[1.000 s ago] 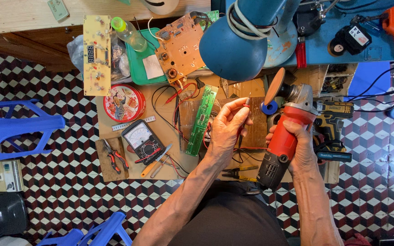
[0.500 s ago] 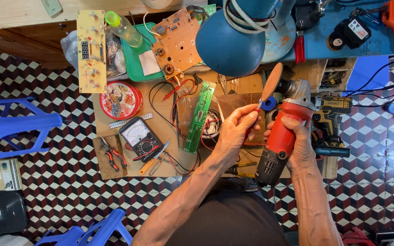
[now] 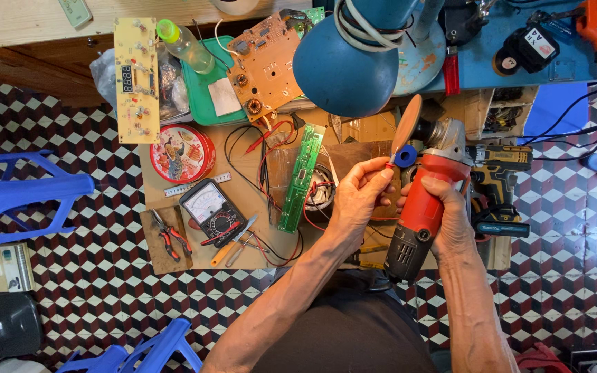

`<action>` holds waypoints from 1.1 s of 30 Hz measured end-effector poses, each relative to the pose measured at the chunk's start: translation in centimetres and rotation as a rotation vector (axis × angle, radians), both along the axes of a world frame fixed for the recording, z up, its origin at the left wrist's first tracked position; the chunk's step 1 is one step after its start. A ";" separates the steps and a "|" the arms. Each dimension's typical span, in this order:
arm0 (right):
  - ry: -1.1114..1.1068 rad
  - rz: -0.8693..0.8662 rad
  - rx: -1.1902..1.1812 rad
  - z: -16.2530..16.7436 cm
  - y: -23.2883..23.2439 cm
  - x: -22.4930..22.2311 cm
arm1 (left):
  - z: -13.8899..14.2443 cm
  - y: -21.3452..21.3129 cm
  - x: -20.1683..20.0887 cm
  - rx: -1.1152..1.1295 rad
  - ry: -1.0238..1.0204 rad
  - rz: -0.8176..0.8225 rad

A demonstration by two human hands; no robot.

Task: The person uses a handheld angle grinder to grind the tip of a multimeter probe wire. They repeatedly press the spinning grinding wheel against the wire tip while holding the probe with the other hand.

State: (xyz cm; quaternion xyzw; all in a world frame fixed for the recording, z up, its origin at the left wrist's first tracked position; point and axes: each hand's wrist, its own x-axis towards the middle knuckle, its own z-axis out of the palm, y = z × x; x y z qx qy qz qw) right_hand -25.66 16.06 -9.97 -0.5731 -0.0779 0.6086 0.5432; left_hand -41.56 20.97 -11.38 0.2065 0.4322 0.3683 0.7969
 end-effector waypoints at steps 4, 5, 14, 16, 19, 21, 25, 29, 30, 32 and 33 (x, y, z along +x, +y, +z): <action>-0.003 -0.003 -0.022 0.2 0.0 -0.1 | -0.1 0.1 0.0 0.007 0.012 0.006; -0.004 -0.001 -0.023 0.2 0.0 -0.1 | -0.1 0.1 0.1 0.013 0.007 0.010; -0.009 0.012 -0.015 -0.3 -0.2 0.3 | -0.2 0.0 0.2 0.052 0.067 0.018; -0.007 0.008 -0.019 -0.4 -0.3 0.3 | -0.3 0.0 0.2 0.055 0.073 0.020; -0.002 0.005 -0.017 -0.5 -0.3 0.3 | -0.4 -0.1 0.2 0.061 0.085 0.019; -0.002 0.004 -0.025 -0.5 -0.3 0.3 | -0.4 0.0 0.3 0.067 0.092 0.021; 0.008 -0.001 -0.025 -0.5 -0.3 0.3 | 0.1 0.2 0.1 0.080 0.091 0.008; -0.010 0.006 -0.029 -0.1 -0.4 0.5 | 1.4 0.3 -0.6 0.114 0.077 -0.052; -0.018 0.012 -0.027 0.0 -0.4 0.6 | 1.7 0.4 -0.8 0.120 0.068 -0.073; -0.022 0.003 -0.011 0.2 -0.6 0.7 | 2.2 0.5 -1.4 0.081 0.010 -0.080; -0.025 -0.003 -0.003 0.4 -0.8 0.8 | 2.3 0.5 -1.6 0.061 -0.020 -0.085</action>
